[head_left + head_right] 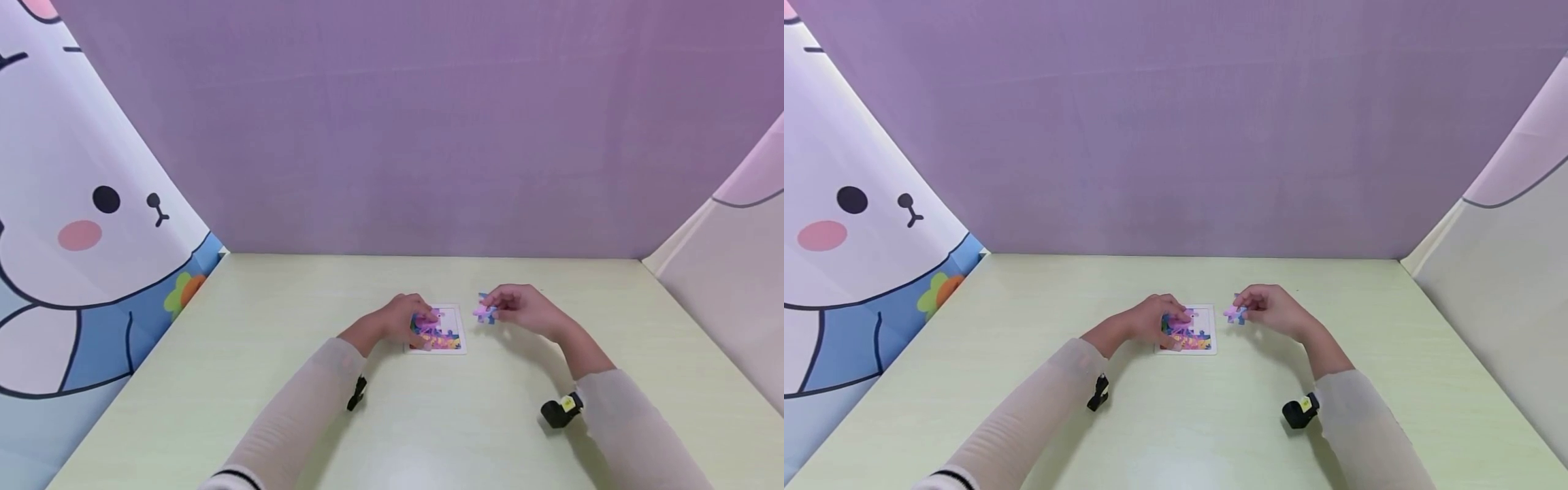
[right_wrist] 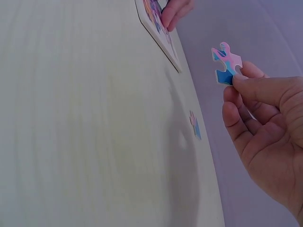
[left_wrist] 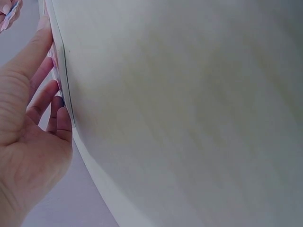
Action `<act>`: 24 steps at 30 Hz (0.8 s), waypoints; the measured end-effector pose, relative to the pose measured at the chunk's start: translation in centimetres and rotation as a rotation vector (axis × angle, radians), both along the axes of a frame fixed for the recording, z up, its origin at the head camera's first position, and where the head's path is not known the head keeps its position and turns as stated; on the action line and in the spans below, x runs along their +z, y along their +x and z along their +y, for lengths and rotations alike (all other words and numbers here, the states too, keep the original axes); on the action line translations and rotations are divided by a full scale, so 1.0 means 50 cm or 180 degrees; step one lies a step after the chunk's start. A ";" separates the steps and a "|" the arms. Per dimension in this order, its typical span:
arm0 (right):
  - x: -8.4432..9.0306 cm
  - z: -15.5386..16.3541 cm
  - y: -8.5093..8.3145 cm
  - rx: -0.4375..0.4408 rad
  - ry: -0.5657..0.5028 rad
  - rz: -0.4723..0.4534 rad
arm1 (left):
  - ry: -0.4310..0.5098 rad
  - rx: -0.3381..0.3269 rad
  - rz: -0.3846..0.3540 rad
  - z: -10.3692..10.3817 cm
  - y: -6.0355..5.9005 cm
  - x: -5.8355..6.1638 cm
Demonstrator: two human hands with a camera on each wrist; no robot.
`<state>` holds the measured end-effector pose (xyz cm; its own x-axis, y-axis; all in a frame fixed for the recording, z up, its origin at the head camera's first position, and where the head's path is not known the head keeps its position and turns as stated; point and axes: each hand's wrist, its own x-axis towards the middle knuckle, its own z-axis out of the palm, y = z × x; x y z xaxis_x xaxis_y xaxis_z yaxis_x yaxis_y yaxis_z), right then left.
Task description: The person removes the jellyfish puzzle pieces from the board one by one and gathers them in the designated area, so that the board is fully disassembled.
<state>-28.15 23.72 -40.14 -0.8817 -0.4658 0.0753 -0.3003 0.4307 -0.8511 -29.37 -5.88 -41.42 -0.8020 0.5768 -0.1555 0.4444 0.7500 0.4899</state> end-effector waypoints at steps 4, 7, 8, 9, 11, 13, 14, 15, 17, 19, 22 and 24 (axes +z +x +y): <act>0.002 0.011 0.004 -0.0048 -0.0010 -0.0019 | 0.0005 -0.0011 0.0011 -0.001 0.000 -0.001; 0.001 0.020 0.003 -0.0089 -0.0004 -0.0003 | -0.0002 -0.0019 0.0015 0.000 -0.001 -0.002; 0.001 0.024 0.002 -0.0113 0.0001 0.0004 | 0.0000 -0.0018 0.0012 0.000 -0.001 -0.002; 0.000 0.027 0.001 -0.0132 0.0009 0.0012 | -0.0001 -0.0016 0.0008 0.000 -0.001 -0.002; -0.001 0.034 -0.001 -0.0169 0.0005 0.0017 | -0.0007 -0.0014 0.0008 0.001 0.000 -0.001; -0.003 0.039 -0.004 -0.0203 -0.0018 0.0016 | -0.0001 -0.0011 0.0007 0.001 0.001 0.001; -0.004 0.042 -0.005 -0.0218 -0.0036 0.0014 | 0.0002 -0.0008 0.0009 0.001 0.001 0.001; -0.006 0.044 -0.007 -0.0232 -0.0049 0.0011 | 0.0004 -0.0010 0.0010 0.001 0.001 0.002; -0.011 0.051 -0.010 -0.0282 -0.0056 0.0006 | 0.0005 -0.0009 0.0011 0.001 0.001 0.003; -0.016 0.056 -0.013 -0.0337 -0.0041 0.0003 | -0.0001 -0.0007 0.0005 0.001 0.000 0.002; -0.022 0.065 -0.017 -0.0398 0.0007 0.0019 | -0.0011 -0.0002 0.0002 0.001 0.000 0.001; -0.024 0.070 -0.019 -0.0449 0.0015 -0.0001 | -0.0011 -0.0005 0.0008 0.001 0.000 0.000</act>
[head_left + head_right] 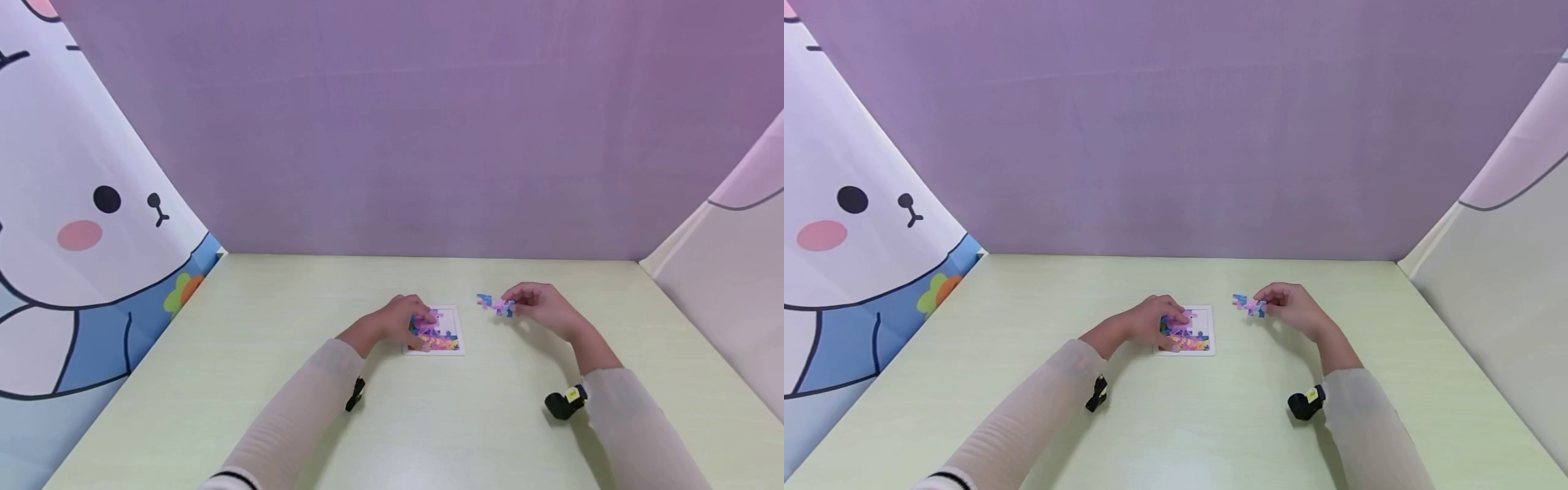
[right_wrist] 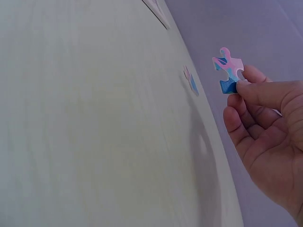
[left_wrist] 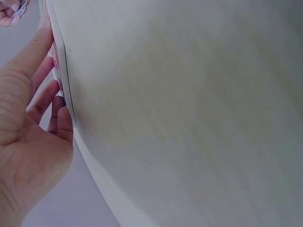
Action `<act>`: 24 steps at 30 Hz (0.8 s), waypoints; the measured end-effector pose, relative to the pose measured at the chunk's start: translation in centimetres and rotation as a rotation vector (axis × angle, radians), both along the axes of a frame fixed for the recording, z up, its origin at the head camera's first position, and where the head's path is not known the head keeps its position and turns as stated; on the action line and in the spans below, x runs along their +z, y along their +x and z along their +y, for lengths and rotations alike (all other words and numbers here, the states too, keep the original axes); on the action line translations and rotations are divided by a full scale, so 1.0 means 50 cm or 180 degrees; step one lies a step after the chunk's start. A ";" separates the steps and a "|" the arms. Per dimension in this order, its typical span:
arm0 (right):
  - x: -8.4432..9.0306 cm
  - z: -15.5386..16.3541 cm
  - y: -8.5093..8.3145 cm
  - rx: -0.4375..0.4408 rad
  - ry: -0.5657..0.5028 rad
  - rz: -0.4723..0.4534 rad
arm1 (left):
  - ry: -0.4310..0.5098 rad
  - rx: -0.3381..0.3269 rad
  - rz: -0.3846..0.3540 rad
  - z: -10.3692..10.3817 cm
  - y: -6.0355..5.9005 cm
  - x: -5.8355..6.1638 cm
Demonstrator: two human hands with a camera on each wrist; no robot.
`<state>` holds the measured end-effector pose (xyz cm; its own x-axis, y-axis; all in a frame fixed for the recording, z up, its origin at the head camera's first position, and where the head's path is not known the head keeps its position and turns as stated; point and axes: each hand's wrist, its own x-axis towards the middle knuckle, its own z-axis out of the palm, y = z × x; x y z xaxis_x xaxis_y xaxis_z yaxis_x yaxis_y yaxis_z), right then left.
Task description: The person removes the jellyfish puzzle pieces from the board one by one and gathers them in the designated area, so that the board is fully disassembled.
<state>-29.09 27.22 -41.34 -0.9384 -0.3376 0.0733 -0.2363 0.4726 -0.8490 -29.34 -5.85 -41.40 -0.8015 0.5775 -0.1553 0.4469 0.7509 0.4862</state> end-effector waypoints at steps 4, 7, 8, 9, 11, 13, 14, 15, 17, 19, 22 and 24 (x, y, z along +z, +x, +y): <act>0.000 0.012 -0.003 -0.0067 0.0002 -0.0026 | 0.0004 -0.0007 0.0004 0.000 0.002 0.001; -0.001 0.020 -0.008 -0.0100 0.0015 -0.0036 | 0.0007 -0.0014 0.0010 0.001 0.003 0.004; -0.002 0.023 -0.010 -0.0116 0.0022 -0.0044 | 0.0007 -0.0013 0.0012 0.001 0.003 0.004; -0.003 0.024 -0.013 -0.0138 0.0023 -0.0054 | 0.0010 -0.0015 0.0016 0.002 0.004 0.005; -0.007 0.028 -0.020 -0.0203 0.0027 -0.0094 | 0.0006 -0.0022 0.0021 0.002 0.005 0.006; -0.010 0.030 -0.027 -0.0230 0.0045 -0.0097 | 0.0008 -0.0020 0.0016 0.002 0.006 0.007; -0.011 0.031 -0.030 -0.0247 0.0064 -0.0097 | 0.0013 -0.0016 0.0012 0.002 0.006 0.008; -0.012 0.030 -0.033 -0.0266 0.0080 -0.0104 | 0.0019 -0.0014 0.0007 0.002 0.007 0.009; -0.012 0.030 -0.038 -0.0278 0.0146 -0.0097 | 0.0035 -0.0007 -0.0004 0.001 0.007 0.010; -0.012 0.030 -0.041 -0.0293 0.0209 -0.0104 | 0.0047 0.0001 -0.0016 0.001 0.007 0.009; -0.014 0.030 -0.046 -0.0327 0.0273 -0.0132 | 0.0054 0.0011 -0.0026 0.001 0.006 0.007; -0.017 0.030 -0.048 -0.0345 0.0291 -0.0165 | 0.0053 0.0017 -0.0028 0.000 0.006 0.005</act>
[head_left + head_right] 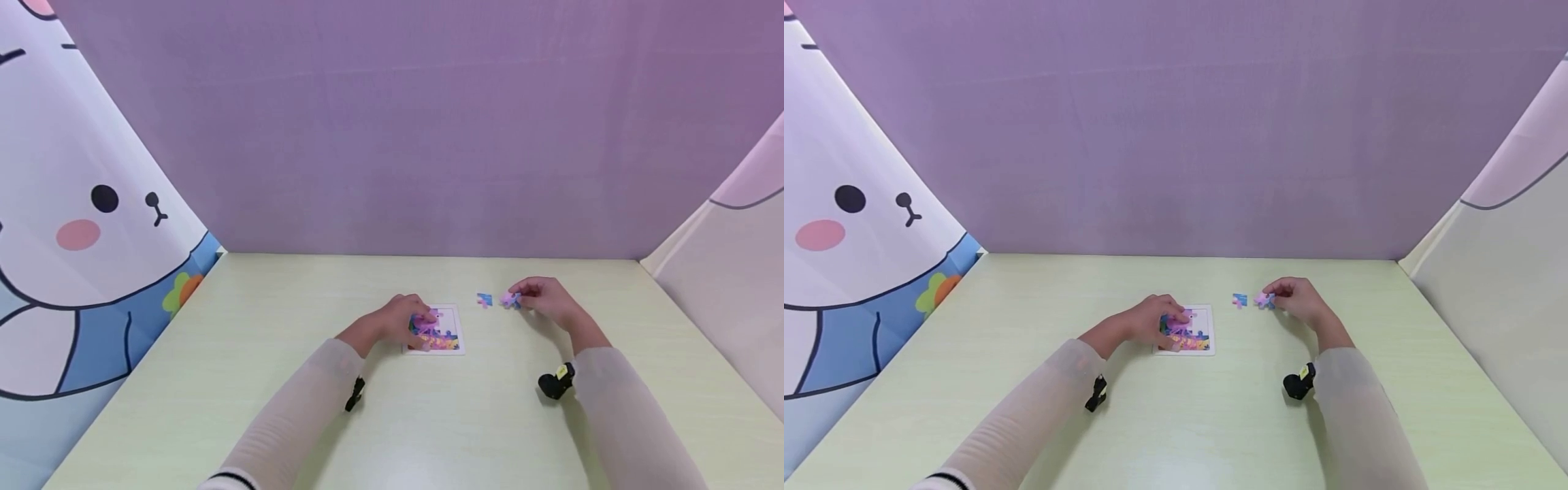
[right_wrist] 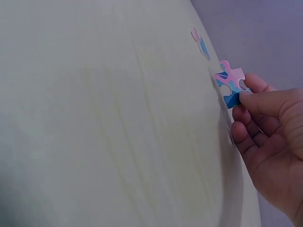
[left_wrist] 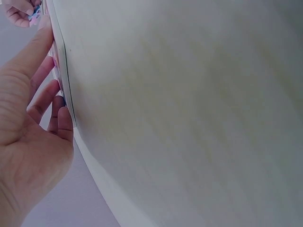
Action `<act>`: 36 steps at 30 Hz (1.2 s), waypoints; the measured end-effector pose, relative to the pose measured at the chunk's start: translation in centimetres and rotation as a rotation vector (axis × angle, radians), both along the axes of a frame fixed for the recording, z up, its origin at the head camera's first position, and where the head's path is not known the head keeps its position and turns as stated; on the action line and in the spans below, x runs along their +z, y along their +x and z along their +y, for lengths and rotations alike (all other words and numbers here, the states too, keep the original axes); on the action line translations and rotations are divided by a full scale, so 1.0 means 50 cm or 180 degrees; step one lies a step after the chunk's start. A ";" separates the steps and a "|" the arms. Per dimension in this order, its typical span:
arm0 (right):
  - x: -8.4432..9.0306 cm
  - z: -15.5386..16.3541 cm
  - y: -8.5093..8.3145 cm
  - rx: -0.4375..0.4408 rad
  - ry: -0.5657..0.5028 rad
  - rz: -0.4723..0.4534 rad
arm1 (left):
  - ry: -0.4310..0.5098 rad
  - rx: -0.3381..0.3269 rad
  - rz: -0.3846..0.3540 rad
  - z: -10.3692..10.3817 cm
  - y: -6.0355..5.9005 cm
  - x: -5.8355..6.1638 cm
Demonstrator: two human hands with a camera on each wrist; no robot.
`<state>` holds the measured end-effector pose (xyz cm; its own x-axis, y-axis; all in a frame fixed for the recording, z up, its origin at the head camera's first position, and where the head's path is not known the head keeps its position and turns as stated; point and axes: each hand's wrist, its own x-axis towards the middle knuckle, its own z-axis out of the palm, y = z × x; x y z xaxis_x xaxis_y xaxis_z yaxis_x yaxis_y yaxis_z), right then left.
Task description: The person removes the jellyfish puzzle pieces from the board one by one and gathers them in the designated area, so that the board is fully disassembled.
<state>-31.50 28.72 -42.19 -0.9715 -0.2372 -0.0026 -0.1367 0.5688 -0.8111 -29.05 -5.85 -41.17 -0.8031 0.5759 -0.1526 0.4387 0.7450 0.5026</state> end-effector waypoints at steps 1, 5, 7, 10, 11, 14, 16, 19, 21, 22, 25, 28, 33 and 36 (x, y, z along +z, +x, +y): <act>-0.001 0.000 0.000 -0.0008 0.0010 -0.0015 | -0.0002 -0.0002 0.0001 -0.001 0.001 -0.001; -0.003 -0.002 0.001 -0.0044 0.0074 -0.0049 | -0.0005 -0.0034 0.0020 -0.004 0.002 -0.003; -0.003 -0.001 0.001 -0.0061 0.0154 -0.0011 | -0.0007 -0.0044 0.0021 -0.004 0.003 -0.002; -0.002 0.001 0.002 -0.0082 0.0227 0.0049 | -0.0012 -0.0044 0.0015 -0.004 0.003 0.000; -0.002 0.001 0.002 -0.0089 0.0238 0.0067 | -0.0017 -0.0044 0.0016 -0.003 0.004 0.001; -0.001 0.004 0.004 -0.0102 0.0236 0.0094 | -0.0021 -0.0041 0.0011 -0.003 0.005 0.003; 0.000 0.005 0.006 -0.0103 0.0245 0.0125 | -0.0017 -0.0039 0.0004 -0.003 0.005 0.004; 0.001 0.006 0.008 -0.0113 0.0232 0.0140 | -0.0019 -0.0050 0.0002 -0.003 0.005 0.003; 0.002 0.006 0.010 -0.0110 0.0198 0.0132 | -0.0017 -0.0057 0.0007 -0.003 0.004 0.002; 0.003 0.006 0.010 -0.0113 0.0173 0.0128 | -0.0017 -0.0060 0.0010 -0.003 0.004 0.002; 0.003 0.006 0.012 -0.0110 0.0124 0.0137 | -0.0016 -0.0060 0.0014 -0.002 0.003 0.001; 0.002 0.004 0.015 -0.0111 0.0091 0.0178 | -0.0030 -0.0053 0.0011 -0.003 0.003 0.000; 0.004 -0.002 0.022 -0.0098 0.0028 0.0233 | -0.0059 -0.0068 0.0034 -0.004 0.000 -0.003; 0.005 -0.005 0.028 -0.0054 -0.0003 0.0281 | -0.0056 -0.0072 0.0038 -0.005 -0.003 -0.006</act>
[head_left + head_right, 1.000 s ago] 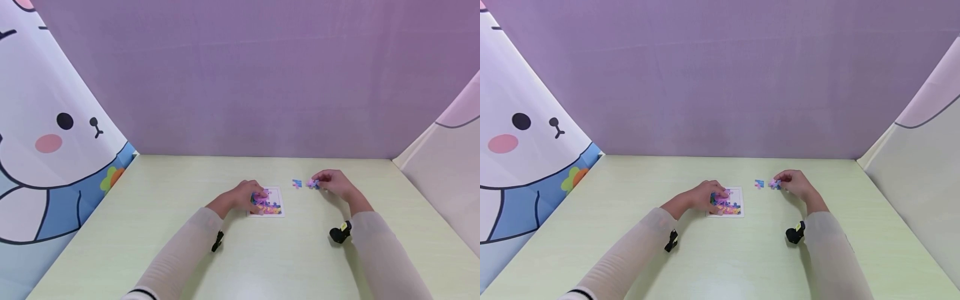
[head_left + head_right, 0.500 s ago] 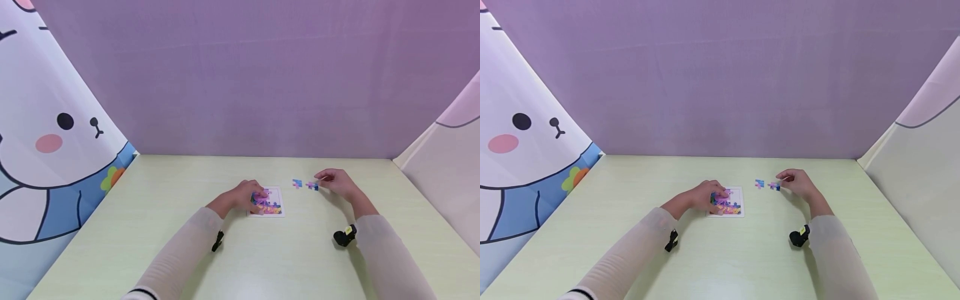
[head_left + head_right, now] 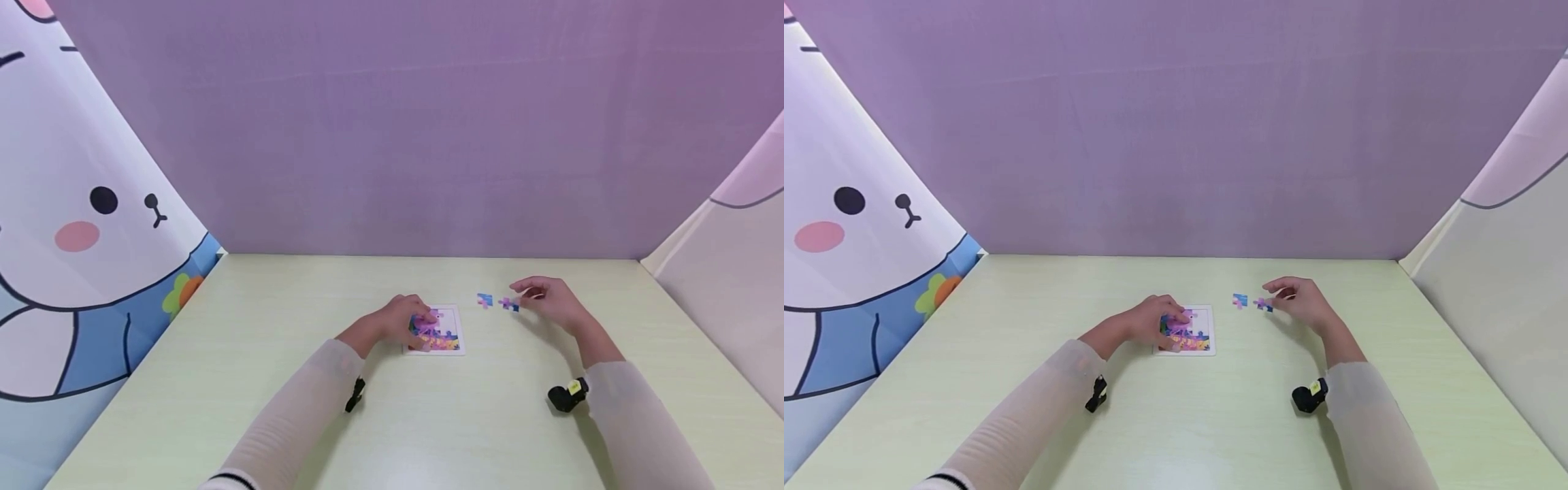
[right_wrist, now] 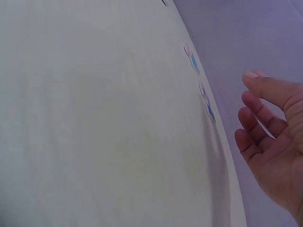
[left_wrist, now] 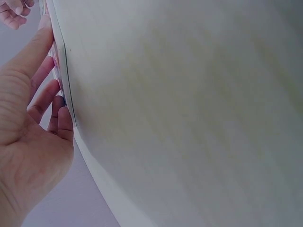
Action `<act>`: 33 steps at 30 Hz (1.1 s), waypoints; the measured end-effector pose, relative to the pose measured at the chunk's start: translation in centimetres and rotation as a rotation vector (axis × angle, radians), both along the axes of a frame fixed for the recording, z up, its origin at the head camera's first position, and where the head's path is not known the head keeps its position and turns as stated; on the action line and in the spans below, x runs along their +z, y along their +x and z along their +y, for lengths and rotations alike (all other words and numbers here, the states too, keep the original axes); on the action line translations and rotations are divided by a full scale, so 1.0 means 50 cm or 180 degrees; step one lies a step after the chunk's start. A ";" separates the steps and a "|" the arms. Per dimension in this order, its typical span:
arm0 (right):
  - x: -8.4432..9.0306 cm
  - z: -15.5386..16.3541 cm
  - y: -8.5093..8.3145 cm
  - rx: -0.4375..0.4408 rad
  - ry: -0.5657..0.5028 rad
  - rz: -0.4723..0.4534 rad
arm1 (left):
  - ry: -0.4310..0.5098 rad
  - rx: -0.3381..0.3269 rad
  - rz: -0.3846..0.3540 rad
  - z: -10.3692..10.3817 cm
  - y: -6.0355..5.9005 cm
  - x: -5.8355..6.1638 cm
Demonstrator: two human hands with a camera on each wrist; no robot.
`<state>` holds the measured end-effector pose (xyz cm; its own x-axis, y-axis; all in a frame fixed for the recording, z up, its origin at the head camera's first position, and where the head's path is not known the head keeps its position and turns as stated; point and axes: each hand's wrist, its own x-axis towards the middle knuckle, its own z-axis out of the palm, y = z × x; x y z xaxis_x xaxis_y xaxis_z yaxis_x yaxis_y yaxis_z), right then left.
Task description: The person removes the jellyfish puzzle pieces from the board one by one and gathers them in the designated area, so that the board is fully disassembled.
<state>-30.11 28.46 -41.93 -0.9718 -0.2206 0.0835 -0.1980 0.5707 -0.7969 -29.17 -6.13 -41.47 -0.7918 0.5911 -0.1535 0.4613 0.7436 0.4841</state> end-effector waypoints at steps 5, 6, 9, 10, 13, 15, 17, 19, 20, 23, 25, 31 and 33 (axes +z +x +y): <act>0.002 -0.004 0.009 0.0046 -0.0046 0.0056 | 0.0004 0.0012 -0.0010 0.000 -0.003 -0.004; 0.003 -0.006 0.011 0.0061 -0.0054 0.0073 | 0.0008 0.0015 -0.0008 0.000 -0.003 -0.004; 0.007 -0.012 0.016 0.0100 -0.0121 0.0106 | 0.0010 0.0020 -0.0001 0.001 -0.005 -0.005; 0.008 -0.014 0.017 0.0124 -0.0138 0.0121 | 0.0003 0.0020 0.0008 0.001 -0.005 -0.006; 0.013 -0.020 0.019 0.0187 -0.0194 0.0138 | -0.0015 0.0027 0.0023 0.002 -0.006 -0.005; 0.016 -0.023 0.020 0.0215 -0.0195 0.0149 | -0.0020 0.0032 0.0023 0.004 -0.007 -0.003; 0.017 -0.025 0.019 0.0249 -0.0189 0.0152 | -0.0004 0.0048 0.0015 0.005 -0.007 -0.001; 0.020 -0.028 0.021 0.0293 -0.0178 0.0124 | 0.0006 0.0064 -0.0005 0.006 -0.006 0.001; 0.022 -0.030 0.022 0.0328 -0.0169 0.0100 | 0.0011 0.0069 -0.0011 0.006 -0.005 0.003; 0.022 -0.033 0.024 0.0464 -0.0160 0.0045 | 0.0020 0.0075 -0.0014 0.005 -0.003 0.004; 0.024 -0.037 0.027 0.0551 -0.0161 0.0033 | 0.0013 0.0079 -0.0016 0.005 -0.002 0.006; 0.027 -0.048 0.036 0.0767 -0.0125 0.0071 | 0.0008 0.0088 -0.0002 0.004 0.001 0.012; 0.028 -0.050 0.041 0.0833 -0.0093 0.0048 | -0.0007 0.0082 0.0001 0.004 0.002 0.013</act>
<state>-28.08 25.94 -40.55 -0.8806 -0.4616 0.1076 -0.3479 0.4754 -0.8081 -29.08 -5.93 -40.80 -0.8068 0.5702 -0.1546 0.4422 0.7563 0.4822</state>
